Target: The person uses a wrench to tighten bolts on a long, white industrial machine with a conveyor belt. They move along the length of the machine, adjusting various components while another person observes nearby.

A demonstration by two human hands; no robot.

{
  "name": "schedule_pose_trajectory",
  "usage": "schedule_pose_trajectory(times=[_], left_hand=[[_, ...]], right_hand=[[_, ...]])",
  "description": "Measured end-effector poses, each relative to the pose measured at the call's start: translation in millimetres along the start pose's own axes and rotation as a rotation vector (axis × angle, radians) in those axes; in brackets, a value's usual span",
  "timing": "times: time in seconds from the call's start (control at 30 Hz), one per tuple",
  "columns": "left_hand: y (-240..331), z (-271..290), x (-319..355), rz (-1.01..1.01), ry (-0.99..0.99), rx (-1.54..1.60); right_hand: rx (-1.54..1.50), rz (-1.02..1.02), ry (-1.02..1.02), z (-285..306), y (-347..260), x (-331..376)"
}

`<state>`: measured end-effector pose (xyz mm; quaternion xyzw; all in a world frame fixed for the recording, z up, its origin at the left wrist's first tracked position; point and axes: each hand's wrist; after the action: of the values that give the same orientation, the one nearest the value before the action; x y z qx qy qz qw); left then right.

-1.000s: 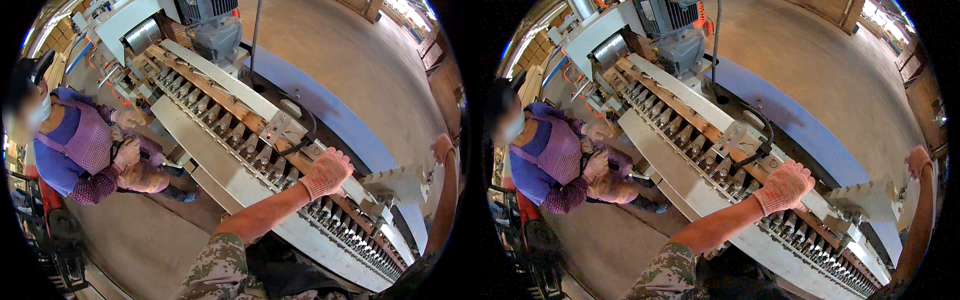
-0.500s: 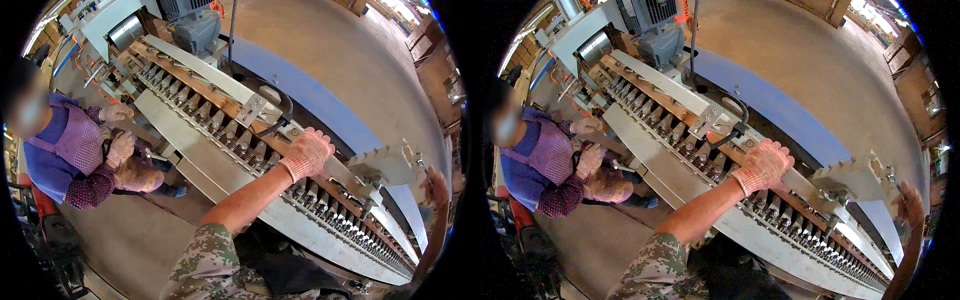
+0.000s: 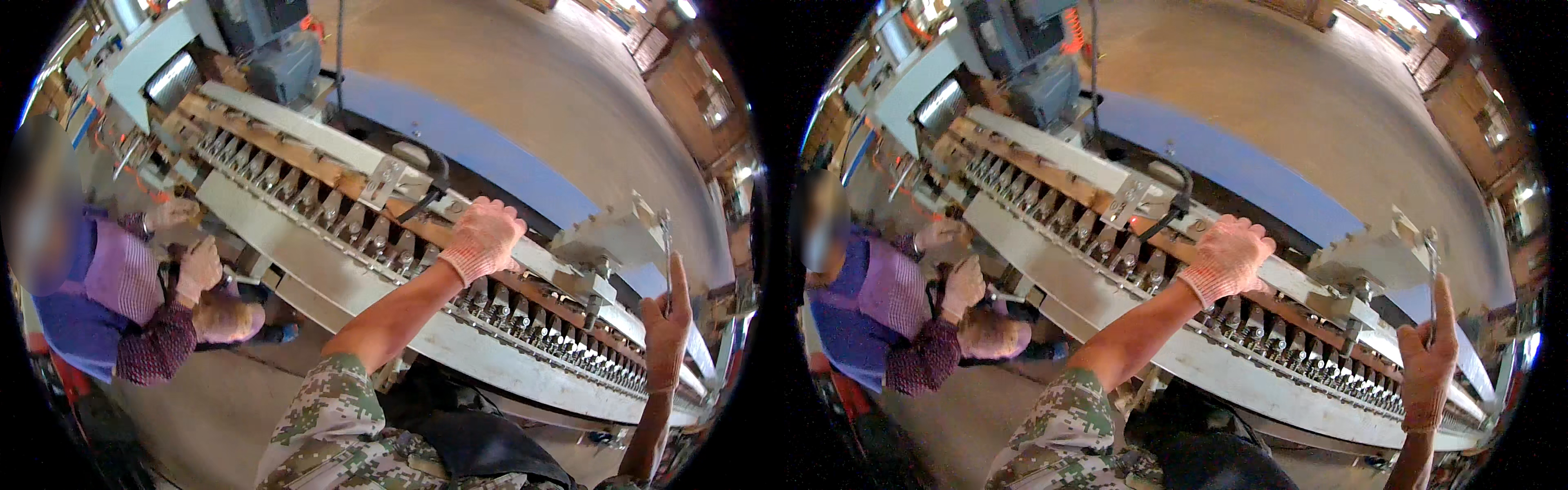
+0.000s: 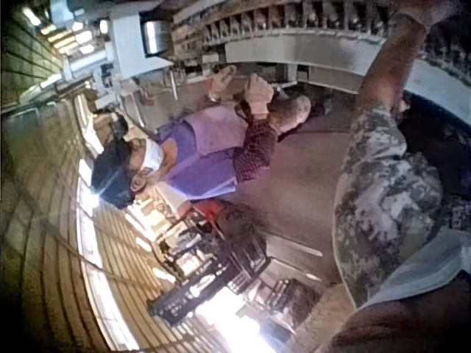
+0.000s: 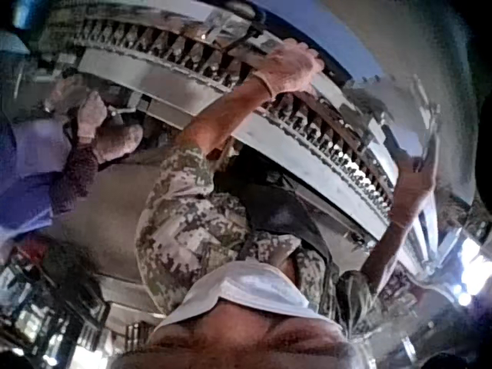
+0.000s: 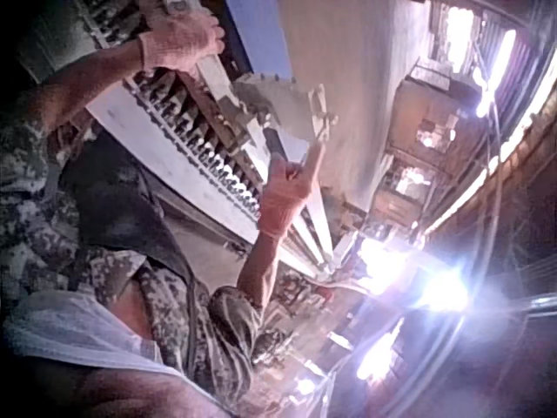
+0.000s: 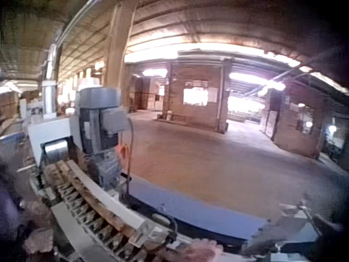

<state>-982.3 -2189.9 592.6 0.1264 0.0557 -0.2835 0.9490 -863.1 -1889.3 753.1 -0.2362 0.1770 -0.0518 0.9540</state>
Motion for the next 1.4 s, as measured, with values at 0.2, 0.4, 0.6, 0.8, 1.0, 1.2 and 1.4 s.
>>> schedule_pose_trajectory(times=[0.2,0.4,0.6,0.8,1.0,1.2,1.4], left_hand=[[2.6,0.0,-4.1,0.012,-0.032,-0.021],[7.3,3.4,-7.2,0.038,-0.057,-0.039],[9.9,8.0,-3.9,0.053,-0.059,-0.026],[10.8,1.0,-11.5,0.031,-0.139,-0.066],[-2.3,-1.8,-0.9,0.081,-0.136,-0.038],[6.5,-4.2,-9.6,0.004,-0.071,0.049],[-2.9,-5.8,4.1,0.044,0.022,0.051]], right_hand=[[0.015,0.291,-0.320,35.6,24.1,-1.4],[0.587,0.900,-0.249,50.6,10.3,-44.8],[0.263,1.218,-0.232,22.7,20.5,-63.6],[0.295,1.019,-0.257,-30.6,-59.7,-83.6],[0.718,0.734,-0.178,-140.4,-74.9,-253.8],[1.041,0.493,-0.437,-94.3,78.4,-389.7],[0.514,-0.059,-0.540,-105.9,16.8,-364.3]])
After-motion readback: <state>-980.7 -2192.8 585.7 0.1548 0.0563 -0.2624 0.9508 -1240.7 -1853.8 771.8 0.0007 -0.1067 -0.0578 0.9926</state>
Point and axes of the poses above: each hand's wrist, its own x-axis away from the middle knuckle, its own z-axis out of the back of the hand, y = z × x, and after that the axes turned 1 degree about -z, right-handed
